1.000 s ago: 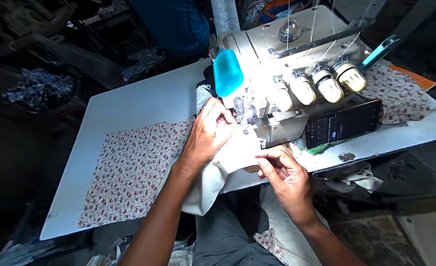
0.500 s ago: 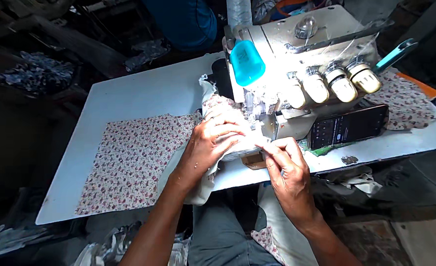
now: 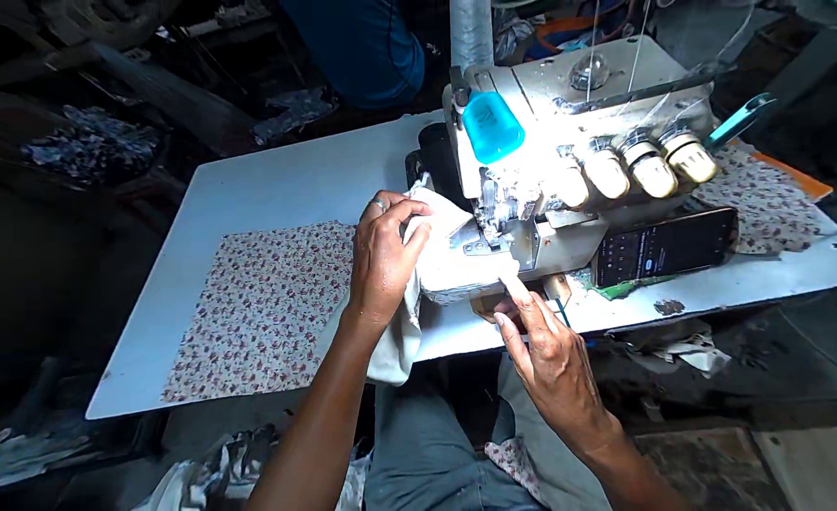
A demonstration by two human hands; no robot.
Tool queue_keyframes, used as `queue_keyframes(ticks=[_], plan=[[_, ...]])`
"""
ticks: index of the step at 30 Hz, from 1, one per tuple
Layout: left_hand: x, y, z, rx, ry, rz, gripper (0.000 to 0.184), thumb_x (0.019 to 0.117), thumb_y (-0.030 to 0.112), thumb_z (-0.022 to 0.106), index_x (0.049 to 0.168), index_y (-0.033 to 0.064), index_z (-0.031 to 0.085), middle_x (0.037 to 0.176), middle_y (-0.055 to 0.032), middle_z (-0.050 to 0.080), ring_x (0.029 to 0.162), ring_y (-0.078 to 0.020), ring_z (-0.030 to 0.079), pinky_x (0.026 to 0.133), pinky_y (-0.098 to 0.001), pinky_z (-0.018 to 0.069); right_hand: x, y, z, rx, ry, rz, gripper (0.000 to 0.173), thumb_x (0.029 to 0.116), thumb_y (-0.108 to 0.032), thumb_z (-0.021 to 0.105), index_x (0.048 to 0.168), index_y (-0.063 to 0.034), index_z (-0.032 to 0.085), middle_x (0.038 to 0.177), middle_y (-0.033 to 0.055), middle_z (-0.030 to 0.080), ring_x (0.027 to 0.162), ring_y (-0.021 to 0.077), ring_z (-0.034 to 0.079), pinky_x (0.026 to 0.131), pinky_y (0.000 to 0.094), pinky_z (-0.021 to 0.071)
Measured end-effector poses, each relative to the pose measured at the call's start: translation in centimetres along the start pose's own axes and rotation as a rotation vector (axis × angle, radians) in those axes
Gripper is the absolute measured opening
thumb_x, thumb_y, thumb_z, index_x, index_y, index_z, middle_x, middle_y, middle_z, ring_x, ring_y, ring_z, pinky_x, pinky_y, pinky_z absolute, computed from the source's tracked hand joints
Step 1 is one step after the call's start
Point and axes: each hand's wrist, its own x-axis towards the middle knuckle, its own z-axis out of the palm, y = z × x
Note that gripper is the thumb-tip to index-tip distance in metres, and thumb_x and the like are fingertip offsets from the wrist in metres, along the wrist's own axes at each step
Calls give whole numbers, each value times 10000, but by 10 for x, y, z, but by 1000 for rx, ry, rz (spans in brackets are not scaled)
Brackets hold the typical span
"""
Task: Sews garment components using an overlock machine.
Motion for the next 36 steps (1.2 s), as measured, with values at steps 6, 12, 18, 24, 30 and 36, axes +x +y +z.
queue_keyframes(ticks=[6, 12, 18, 24, 30, 36], plan=[[-42, 12, -6, -28, 74, -71, 152, 990, 146, 653, 1085, 41, 708, 1079, -112, 631, 848, -140, 626, 696, -274, 525, 0, -13, 13, 284, -98, -15, 459, 1053, -309, 561, 1374, 17, 603, 1129, 120, 733, 1059, 185, 705, 954, 313, 558], [-99, 32, 9, -299, -6, -43, 219, 943, 224, 709, 1034, 25, 718, 1022, -78, 666, 824, -37, 666, 695, -173, 577, 7, -22, 12, 863, -96, 144, 469, 1087, -337, 473, 1376, 13, 590, 1239, 87, 682, 1143, 62, 640, 1025, 246, 509], [-128, -24, 25, -142, -253, 53, 412, 969, 413, 649, 1109, 35, 733, 1279, -185, 667, 1192, -320, 636, 1007, -484, 508, 23, 26, 6, 778, 305, 426, 134, 1028, -97, 573, 1073, -41, 686, 939, -9, 685, 845, 34, 645, 793, 229, 554], [-116, -26, -4, -204, -71, 63, 366, 1013, 337, 610, 1086, -4, 720, 1119, -145, 711, 989, -136, 679, 855, -280, 553, 5, -1, -12, 712, 195, 293, 241, 933, -6, 654, 1174, -6, 662, 1090, 90, 681, 863, 90, 672, 767, 255, 591], [-105, 21, -9, -456, -122, 114, 537, 912, 540, 713, 1276, 149, 663, 1269, 41, 672, 1221, -26, 583, 1061, -244, 464, -1, -34, -21, 712, 147, 14, 161, 941, -47, 684, 1056, 54, 735, 977, 126, 738, 948, 133, 694, 903, 256, 545], [-105, 20, -10, -481, -85, 86, 114, 925, 379, 734, 948, 267, 741, 985, 178, 669, 1034, 48, 608, 961, -175, 475, 2, -24, -28, 611, 130, 54, 90, 890, -51, 737, 963, -20, 778, 926, 59, 730, 904, 118, 682, 831, 274, 556]])
